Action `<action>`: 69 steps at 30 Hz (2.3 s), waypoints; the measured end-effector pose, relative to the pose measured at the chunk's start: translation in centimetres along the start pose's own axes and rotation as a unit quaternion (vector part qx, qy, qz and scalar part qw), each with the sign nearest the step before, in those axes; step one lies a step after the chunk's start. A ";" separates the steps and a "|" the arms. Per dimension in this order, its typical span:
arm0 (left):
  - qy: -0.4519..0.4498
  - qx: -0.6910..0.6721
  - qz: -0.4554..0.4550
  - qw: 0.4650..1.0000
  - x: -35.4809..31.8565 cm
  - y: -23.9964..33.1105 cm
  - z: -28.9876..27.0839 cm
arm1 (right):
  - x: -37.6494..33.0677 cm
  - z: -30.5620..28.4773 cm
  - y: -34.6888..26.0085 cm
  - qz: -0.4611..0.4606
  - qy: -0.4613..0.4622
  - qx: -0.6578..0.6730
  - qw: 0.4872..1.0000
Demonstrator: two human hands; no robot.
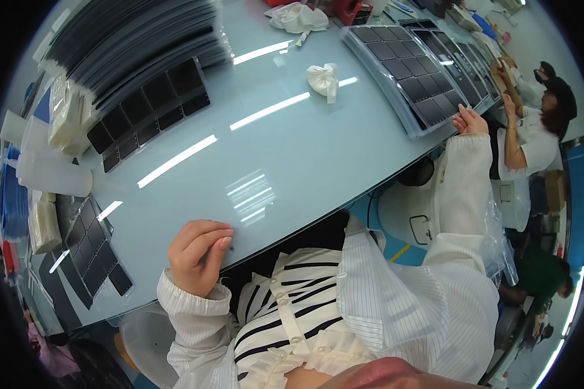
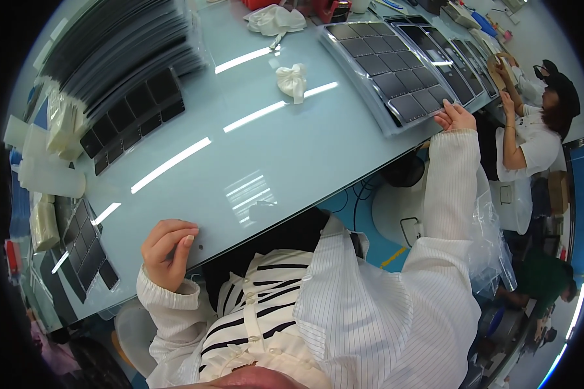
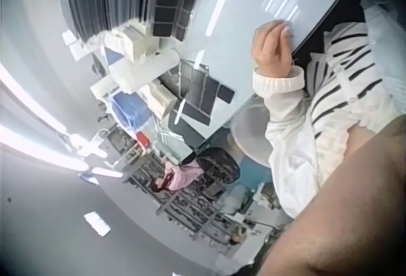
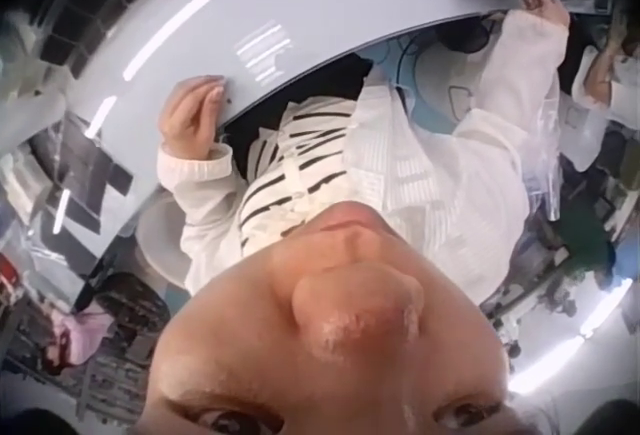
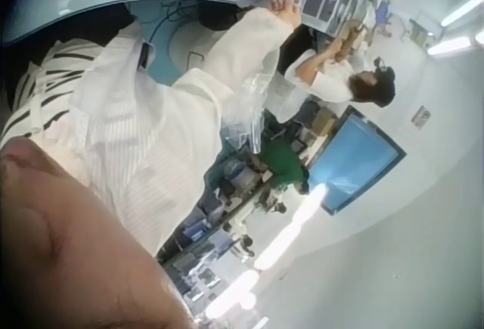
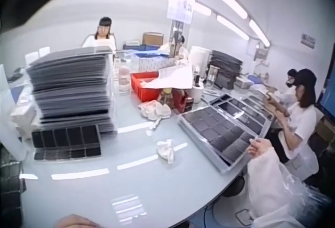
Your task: Inspecting and cleaning sheets of small electronic components at a manufacturing workbench.
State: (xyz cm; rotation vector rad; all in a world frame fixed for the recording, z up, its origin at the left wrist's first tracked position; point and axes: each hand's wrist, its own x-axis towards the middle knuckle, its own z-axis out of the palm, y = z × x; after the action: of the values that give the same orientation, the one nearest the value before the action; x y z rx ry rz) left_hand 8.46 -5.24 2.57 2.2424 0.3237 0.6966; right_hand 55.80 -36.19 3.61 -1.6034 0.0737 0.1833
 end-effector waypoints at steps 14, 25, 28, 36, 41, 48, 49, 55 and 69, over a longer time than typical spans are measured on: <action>0.002 -0.009 0.012 1.000 -0.5 -0.4 -0.5 | -4.9 4.2 -2.4 -0.333 0.147 -0.308 0.879; 0.014 -0.053 0.016 0.998 -1.8 -1.8 -0.8 | -20.9 31.1 -0.6 -0.748 -0.317 -0.287 0.507; 0.026 -0.049 0.011 0.998 -2.0 -1.8 -0.7 | -22.0 37.0 2.1 -0.776 -0.334 -0.319 0.429; 0.019 -0.064 0.018 0.998 -2.0 -2.0 -0.8 | -21.5 41.1 4.9 -0.799 -0.318 -0.414 0.298; 0.024 -0.088 -0.028 0.995 -2.1 -1.9 -1.0 | -23.5 39.9 2.5 -0.793 -0.320 -0.358 0.375; 0.298 -0.634 -0.152 0.697 -2.0 -3.1 -1.4 | -30.9 30.3 -0.8 -0.679 -0.514 -0.201 0.483; 0.284 -0.643 -0.120 0.701 -2.2 -3.0 -1.5 | -31.8 28.8 -0.7 -0.654 -0.556 -0.189 0.477; 0.254 -0.538 -0.214 0.775 -3.6 0.4 -1.4 | -33.0 25.0 0.0 -0.605 -0.653 -0.150 0.430; 0.213 -0.415 -0.191 0.864 -3.2 4.9 -2.5 | -32.6 24.5 2.2 -0.320 -0.616 -0.110 0.711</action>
State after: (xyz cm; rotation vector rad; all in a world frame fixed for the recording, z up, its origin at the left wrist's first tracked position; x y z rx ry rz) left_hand 4.47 -8.45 6.35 1.1494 0.5394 0.8913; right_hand 21.59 -14.00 6.02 -1.3447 -1.5776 0.6966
